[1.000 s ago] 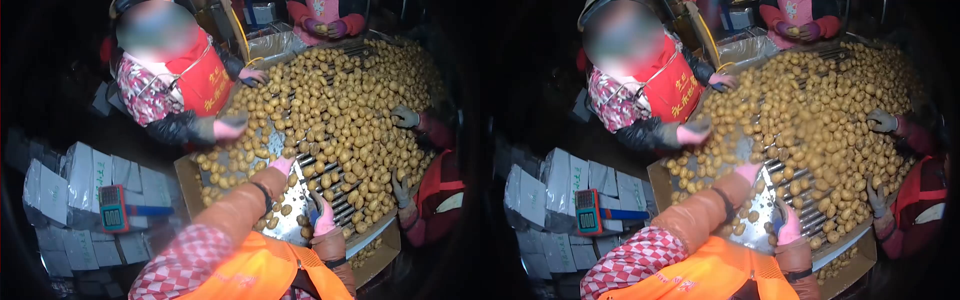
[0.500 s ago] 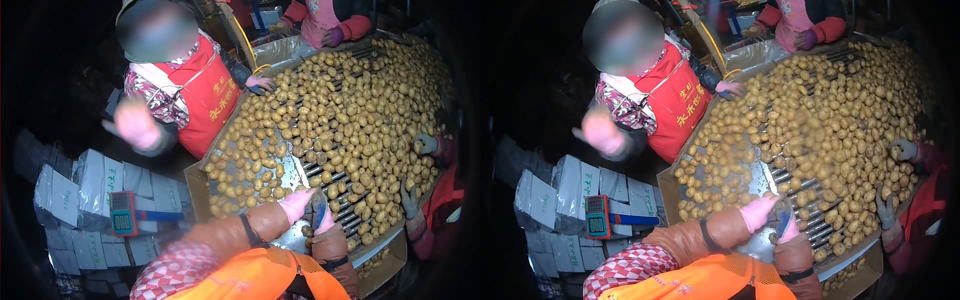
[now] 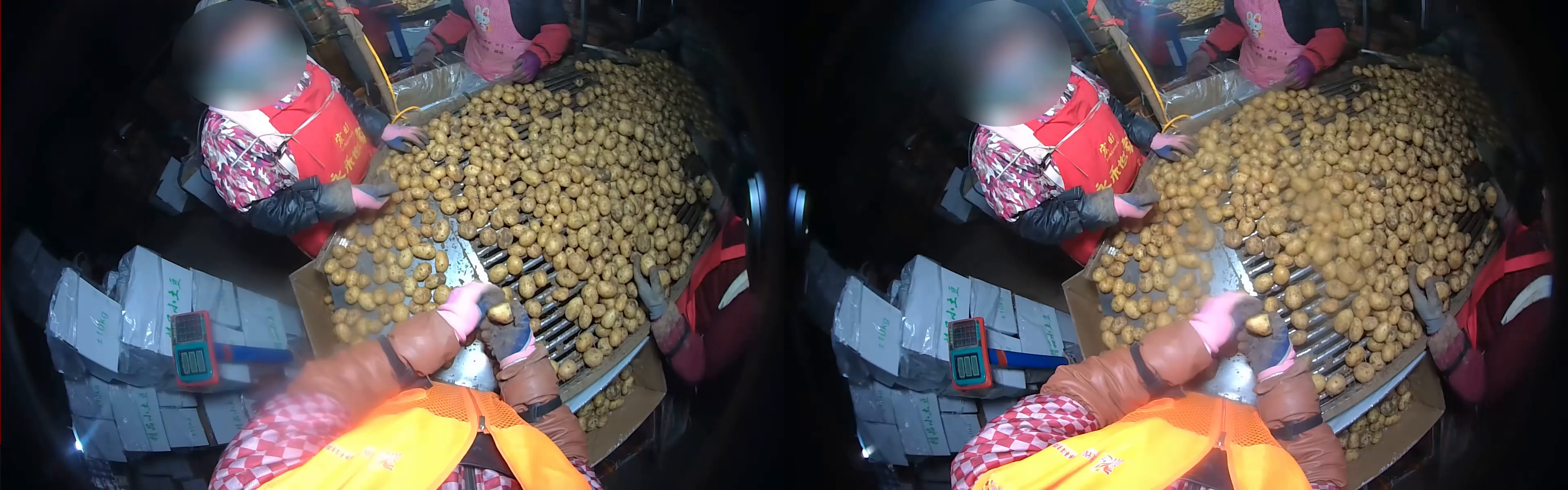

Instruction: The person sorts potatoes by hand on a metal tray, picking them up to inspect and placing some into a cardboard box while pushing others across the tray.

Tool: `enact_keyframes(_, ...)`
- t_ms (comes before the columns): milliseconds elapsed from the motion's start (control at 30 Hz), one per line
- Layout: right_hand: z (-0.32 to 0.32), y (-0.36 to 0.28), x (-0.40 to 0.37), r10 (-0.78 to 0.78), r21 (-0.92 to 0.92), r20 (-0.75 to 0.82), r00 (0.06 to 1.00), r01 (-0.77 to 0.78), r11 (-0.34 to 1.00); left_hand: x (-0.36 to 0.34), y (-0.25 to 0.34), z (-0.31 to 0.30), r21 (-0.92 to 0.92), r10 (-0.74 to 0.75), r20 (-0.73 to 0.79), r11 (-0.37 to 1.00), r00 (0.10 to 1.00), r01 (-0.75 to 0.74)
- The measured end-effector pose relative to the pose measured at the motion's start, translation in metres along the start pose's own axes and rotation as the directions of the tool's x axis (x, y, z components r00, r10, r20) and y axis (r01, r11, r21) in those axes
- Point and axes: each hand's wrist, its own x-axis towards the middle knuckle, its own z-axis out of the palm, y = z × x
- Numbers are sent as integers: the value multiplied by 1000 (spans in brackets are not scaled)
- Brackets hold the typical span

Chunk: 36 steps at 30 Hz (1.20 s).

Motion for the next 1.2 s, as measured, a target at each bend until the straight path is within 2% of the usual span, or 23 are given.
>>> enact_keyframes(67,29,-8,-22,-97,-102,-161,982,81,991,-6,-19,5,-133,-115,73,983,991,124)
enact_keyframes(100,30,-14,-32,-29,9,-183,983,31,999,-9,-35,12,-278,-205,152,930,967,241)
enact_keyframes(133,32,-17,-38,-82,-75,-188,979,69,995,-11,-54,19,-441,-276,243,823,930,359)
enact_keyframes(200,34,-24,-54,-152,-54,-174,973,144,988,-17,-92,22,-687,-326,421,494,846,533)
enact_keyframes(267,13,-26,-58,-183,-69,-183,966,173,982,-19,-102,0,-731,-258,514,367,818,575)
enact_keyframes(333,-18,-15,-47,-226,-11,-210,951,229,973,-9,-100,-6,-659,-226,463,558,857,504)
enact_keyframes(400,9,-2,-62,-291,-52,-194,937,287,957,19,-28,-40,-151,-134,492,960,860,236)
enact_keyframes(433,21,6,-66,-325,-70,-184,928,317,946,33,9,-58,112,-87,505,993,858,35)
enact_keyframes(467,21,15,-66,-423,-168,-18,906,414,895,40,36,-65,-54,-152,442,979,884,196)
enact_keyframes(533,32,22,-68,-409,-57,14,913,409,911,54,92,-79,-445,-278,303,804,912,394)
enact_keyframes(567,34,23,-68,-403,-2,31,915,403,915,55,96,-77,-207,-166,183,957,969,203)
enact_keyframes(600,24,25,-65,-426,-59,110,898,433,899,52,92,-73,-135,-38,154,989,987,59)
enact_keyframes(667,-12,28,-61,-348,133,109,931,333,933,29,65,-52,17,226,123,973,966,-229)
enact_keyframes(700,-24,29,-56,-301,221,119,946,270,937,10,44,-26,51,236,174,967,956,-248)
enact_keyframes(767,-14,35,-52,-417,-124,59,907,421,899,-17,64,-31,43,92,435,991,896,-123)
enact_keyframes(800,-3,38,-58,-555,-608,108,825,497,619,-23,60,-26,-96,71,414,995,908,-34)
enact_keyframes(867,47,32,-85,-643,-921,238,728,380,89,-30,49,-15,-368,17,381,920,925,135)
enact_keyframes(967,37,40,-66,-607,-751,232,761,536,385,-31,51,-20,-305,69,305,952,950,29)
enact_keyframes(1000,32,43,-57,-616,-813,290,732,528,245,-36,56,-23,-159,74,160,986,984,-48)
enact_keyframes(1033,25,42,-48,-616,-855,353,704,510,92,-35,69,-33,-118,-8,178,993,984,30)
enact_keyframes(1100,25,46,-35,-676,-713,278,683,618,331,-28,91,-52,-31,-174,202,982,964,184)
enact_keyframes(1133,36,59,-28,-680,-384,128,722,668,637,-27,85,-45,-105,-243,166,959,956,262)
enact_keyframes(1200,63,54,-40,-606,-227,170,777,629,743,-18,68,-33,-172,-314,105,929,944,328)
